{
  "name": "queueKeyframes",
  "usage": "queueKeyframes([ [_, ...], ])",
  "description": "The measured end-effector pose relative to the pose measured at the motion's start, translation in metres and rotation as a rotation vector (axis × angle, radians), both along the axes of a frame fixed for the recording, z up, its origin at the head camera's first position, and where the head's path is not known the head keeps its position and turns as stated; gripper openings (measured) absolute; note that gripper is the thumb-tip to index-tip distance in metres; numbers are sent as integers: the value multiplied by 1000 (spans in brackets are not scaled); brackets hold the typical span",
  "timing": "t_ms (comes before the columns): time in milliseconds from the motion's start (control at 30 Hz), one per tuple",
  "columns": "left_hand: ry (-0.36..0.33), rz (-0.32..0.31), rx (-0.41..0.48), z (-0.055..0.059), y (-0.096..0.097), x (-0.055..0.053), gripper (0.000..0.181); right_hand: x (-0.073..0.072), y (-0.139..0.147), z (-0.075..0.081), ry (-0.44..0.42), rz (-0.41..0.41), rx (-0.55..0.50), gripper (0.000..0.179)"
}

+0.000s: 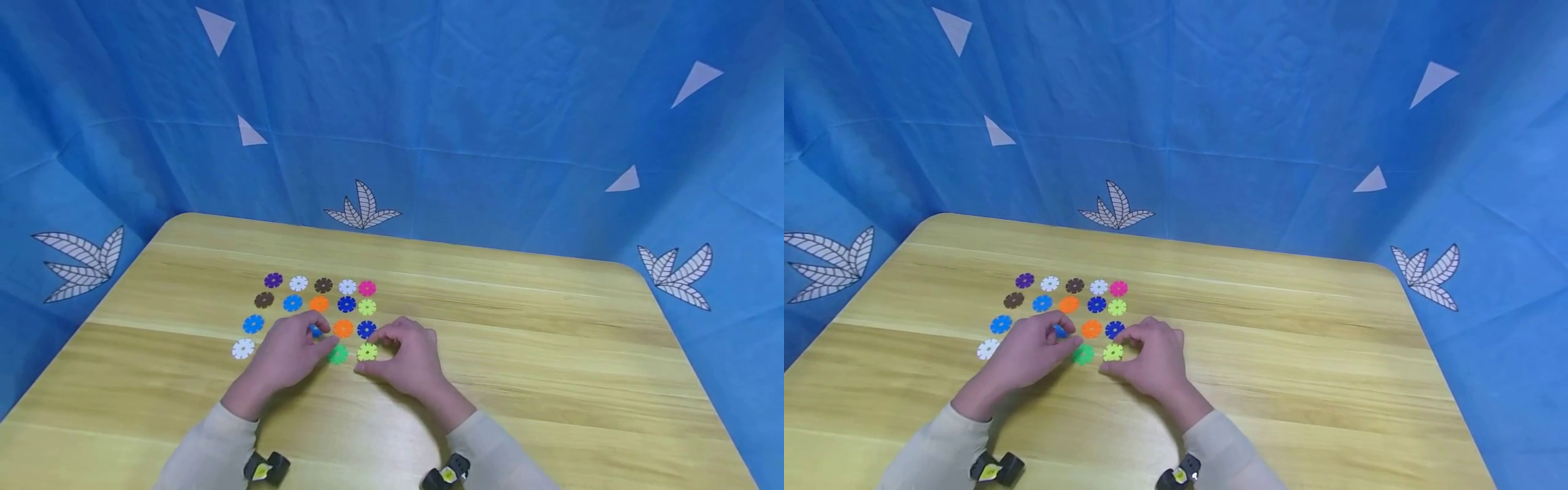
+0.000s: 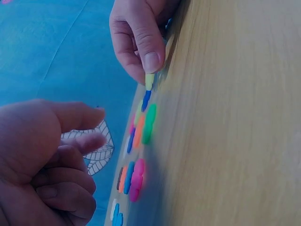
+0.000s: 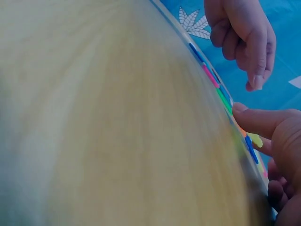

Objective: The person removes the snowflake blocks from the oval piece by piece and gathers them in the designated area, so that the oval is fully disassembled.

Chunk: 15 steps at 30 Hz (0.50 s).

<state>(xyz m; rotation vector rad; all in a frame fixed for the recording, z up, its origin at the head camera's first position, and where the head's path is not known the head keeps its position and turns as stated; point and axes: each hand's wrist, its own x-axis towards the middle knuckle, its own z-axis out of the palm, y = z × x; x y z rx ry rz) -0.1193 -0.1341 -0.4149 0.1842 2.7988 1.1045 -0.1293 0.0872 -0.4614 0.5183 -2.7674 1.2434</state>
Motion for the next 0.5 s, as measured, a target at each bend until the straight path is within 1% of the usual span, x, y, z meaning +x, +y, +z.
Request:
queueKeyframes([
  [133, 3, -1, 5, -1, 1, 0, 18, 1, -1, -2, 21, -15, 71, 42],
  [267, 7, -1, 9, -1, 3, 0, 18, 2, -1, -4, 39, -34, 99, 45],
  [400, 19, -2, 9, -1, 5, 1, 19, 2, -2, -5, 51, -48, 97, 47],
  [467, 31, -9, 2, -1, 6, 1, 20, 2, -1, -6, 41, -40, 68, 47],
  [500, 37, -9, -3, 0, 6, 1, 21, 2, 0, -6, 23, -31, 32, 47],
])
